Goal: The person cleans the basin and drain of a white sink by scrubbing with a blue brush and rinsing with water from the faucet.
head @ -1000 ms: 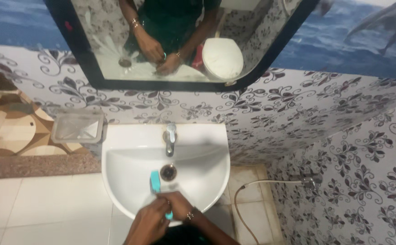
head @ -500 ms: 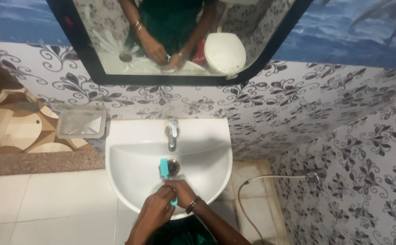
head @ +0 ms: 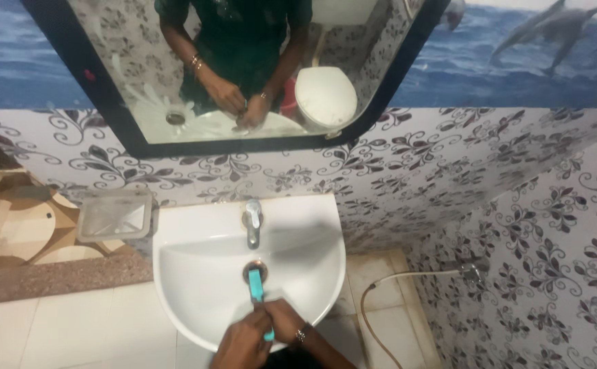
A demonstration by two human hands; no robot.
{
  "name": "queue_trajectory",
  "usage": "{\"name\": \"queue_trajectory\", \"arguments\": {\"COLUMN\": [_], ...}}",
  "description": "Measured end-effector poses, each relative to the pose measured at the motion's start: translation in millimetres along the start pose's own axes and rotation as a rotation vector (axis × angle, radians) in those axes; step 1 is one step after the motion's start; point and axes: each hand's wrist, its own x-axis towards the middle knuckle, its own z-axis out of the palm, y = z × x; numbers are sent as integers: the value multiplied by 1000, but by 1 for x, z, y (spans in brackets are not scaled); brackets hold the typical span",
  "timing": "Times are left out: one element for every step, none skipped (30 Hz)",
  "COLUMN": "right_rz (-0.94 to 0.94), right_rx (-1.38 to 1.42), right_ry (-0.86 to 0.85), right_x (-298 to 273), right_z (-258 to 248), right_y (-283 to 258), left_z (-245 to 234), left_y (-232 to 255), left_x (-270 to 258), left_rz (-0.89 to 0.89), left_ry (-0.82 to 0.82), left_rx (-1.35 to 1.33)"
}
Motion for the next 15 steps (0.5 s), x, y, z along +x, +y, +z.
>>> {"name": "queue_trajectory", "arguments": {"right_rz": [-9, -5, 3, 12, -81, -173, -167, -96, -30, -30, -109, -187, -194, -240, -287], "right_rx": [30, 20, 10, 10, -45, -100, -100, -138, -175, -174, -206, -237, -241, -280, -321], "right_ry": [15, 42, 67, 61, 89, 115, 112, 77, 45, 44, -3, -51, -50, -49, -48], "right_x": [10, 18, 22, 23, 23, 21, 17, 11, 9, 1, -8, -15, -22, -33, -36], "right_z": [-4, -4, -4, -7, -10, -12, -13, -14, -14, -14, -16, -18, -19, -18, -19], "right_y": [1, -1, -3, -5, -8, -11, -16, -21, -25, -28, -31, -34, -37, -39, -42], "left_z": [-6, -13, -17, -21, -24, -25, -26, -26, -29, -30, -32, -33, -33, -33, -33], "left_y": [5, 9, 13, 15, 16, 19, 23, 27, 30, 35, 40, 44, 47, 50, 51], "left_x": [8, 14, 17, 20, 22, 22, 21, 17, 14, 7, 2, -3, -7, -10, -11], "left_rz": [-4, 23, 48, 42, 77, 112, 108, 115, 126, 125, 68, 10, 13, 48, 83], "left_ry": [-1, 21, 41, 38, 46, 54, 52, 55, 60, 59, 0, -60, -54, -83, -110], "left_rx": [-5, 29, 60, 52, 47, 41, 35, 13, -3, -4, 3, 11, 16, -5, -24]}}
